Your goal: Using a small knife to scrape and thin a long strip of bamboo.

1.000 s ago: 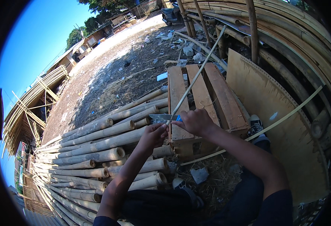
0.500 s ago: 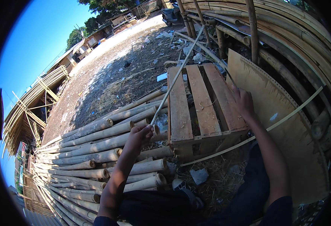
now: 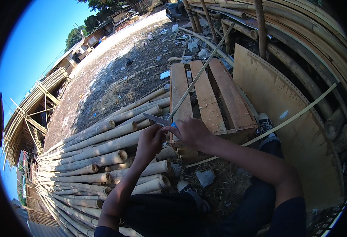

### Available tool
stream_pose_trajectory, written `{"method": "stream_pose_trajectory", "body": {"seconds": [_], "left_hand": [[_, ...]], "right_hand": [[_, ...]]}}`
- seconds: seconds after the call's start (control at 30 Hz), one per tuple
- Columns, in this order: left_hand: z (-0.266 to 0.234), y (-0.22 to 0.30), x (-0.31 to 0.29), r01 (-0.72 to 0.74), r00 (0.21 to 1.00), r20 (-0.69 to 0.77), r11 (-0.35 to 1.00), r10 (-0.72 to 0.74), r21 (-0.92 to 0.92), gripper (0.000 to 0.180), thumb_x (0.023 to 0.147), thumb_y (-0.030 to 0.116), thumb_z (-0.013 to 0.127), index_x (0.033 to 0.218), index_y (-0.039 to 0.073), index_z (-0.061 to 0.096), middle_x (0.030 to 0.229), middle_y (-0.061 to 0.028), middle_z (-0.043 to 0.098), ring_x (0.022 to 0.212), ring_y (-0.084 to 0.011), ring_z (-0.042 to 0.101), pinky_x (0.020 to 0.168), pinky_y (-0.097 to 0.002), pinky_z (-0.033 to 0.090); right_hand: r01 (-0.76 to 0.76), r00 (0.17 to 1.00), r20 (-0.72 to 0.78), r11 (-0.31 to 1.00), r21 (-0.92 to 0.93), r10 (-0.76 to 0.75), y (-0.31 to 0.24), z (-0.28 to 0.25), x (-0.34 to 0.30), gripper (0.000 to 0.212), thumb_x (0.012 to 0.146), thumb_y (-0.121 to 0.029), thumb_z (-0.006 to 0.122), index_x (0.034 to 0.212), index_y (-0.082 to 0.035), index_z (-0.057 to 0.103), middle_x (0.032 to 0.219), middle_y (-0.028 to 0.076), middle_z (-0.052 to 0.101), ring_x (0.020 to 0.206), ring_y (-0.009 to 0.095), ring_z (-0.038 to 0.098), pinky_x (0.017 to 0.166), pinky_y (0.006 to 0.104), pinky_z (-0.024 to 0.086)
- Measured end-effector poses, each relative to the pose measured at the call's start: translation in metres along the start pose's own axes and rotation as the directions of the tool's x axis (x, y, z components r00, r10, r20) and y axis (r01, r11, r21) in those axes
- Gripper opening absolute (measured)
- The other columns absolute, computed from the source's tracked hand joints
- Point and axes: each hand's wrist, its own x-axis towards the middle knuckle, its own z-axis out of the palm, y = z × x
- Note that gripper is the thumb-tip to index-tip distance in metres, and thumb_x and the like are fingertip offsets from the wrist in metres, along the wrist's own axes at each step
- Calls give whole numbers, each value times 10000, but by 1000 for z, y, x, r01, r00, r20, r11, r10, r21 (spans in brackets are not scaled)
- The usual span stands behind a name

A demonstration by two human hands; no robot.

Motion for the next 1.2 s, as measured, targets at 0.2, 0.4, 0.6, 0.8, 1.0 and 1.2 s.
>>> {"method": "stream_pose_trajectory", "body": {"seconds": [0.2, 0.4, 0.6, 0.8, 1.0, 1.2], "left_hand": [[10, 1, -4, -90, 994, -52, 979, 101, 181, 213, 929, 127, 533, 860, -53, 622, 614, -154, 606, 539, -227, 611, 541, -347, 450], [5, -4, 0, -279, 951, -61, 925, 304, 259, 224, 936, 162, 526, 858, -26, 619, 576, -40, 552, 466, -79, 499, 433, -270, 378], [-31, 22, -21, 54, 995, -81, 998, -57, -41, 228, 960, 168, 516, 869, -16, 615, 596, -18, 550, 465, -53, 472, 428, -239, 342], [-30, 21, -17, 75, 990, -111, 986, -92, -149, 224, 957, 164, 527, 863, -23, 606, 623, -24, 565, 473, -58, 480, 437, -243, 348], [-12, 27, -11, -85, 987, -128, 993, 96, 83, 165, 916, 112, 567, 876, -44, 601, 683, -106, 633, 639, -134, 622, 585, -290, 458], [-7, 16, -8, -101, 977, -179, 990, 117, 94, 133, 908, 86, 568, 886, -43, 590, 719, -132, 649, 625, -168, 624, 598, -306, 470]], "right_hand": [[22, 995, -94, 990, -142, -36, 21, 4, -3, 563, 956, -498, 443, 740, -2, 600, 556, 163, 583, 542, 360, 626, 490, 449, 497], [-308, 927, -284, 929, -204, 245, 78, -20, 19, 595, 960, -504, 426, 745, 12, 627, 582, 201, 602, 595, 387, 640, 535, 460, 514], [-526, 581, -692, 847, 82, 428, 182, -116, -44, 617, 996, -444, 372, 749, 67, 612, 660, 200, 633, 675, 374, 653, 643, 451, 483], [-137, 933, -315, 981, 136, 174, 50, -60, -9, 516, 977, -399, 473, 684, 17, 557, 490, 151, 465, 479, 320, 542, 497, 422, 392], [29, 989, -145, 997, 73, -18, -11, -9, 4, 550, 971, -463, 447, 684, -11, 571, 503, 143, 518, 501, 337, 583, 493, 439, 454], [-19, 996, -85, 979, 203, 37, -15, 12, 9, 562, 970, -472, 434, 696, -8, 594, 550, 173, 571, 564, 361, 621, 513, 451, 477]]}}
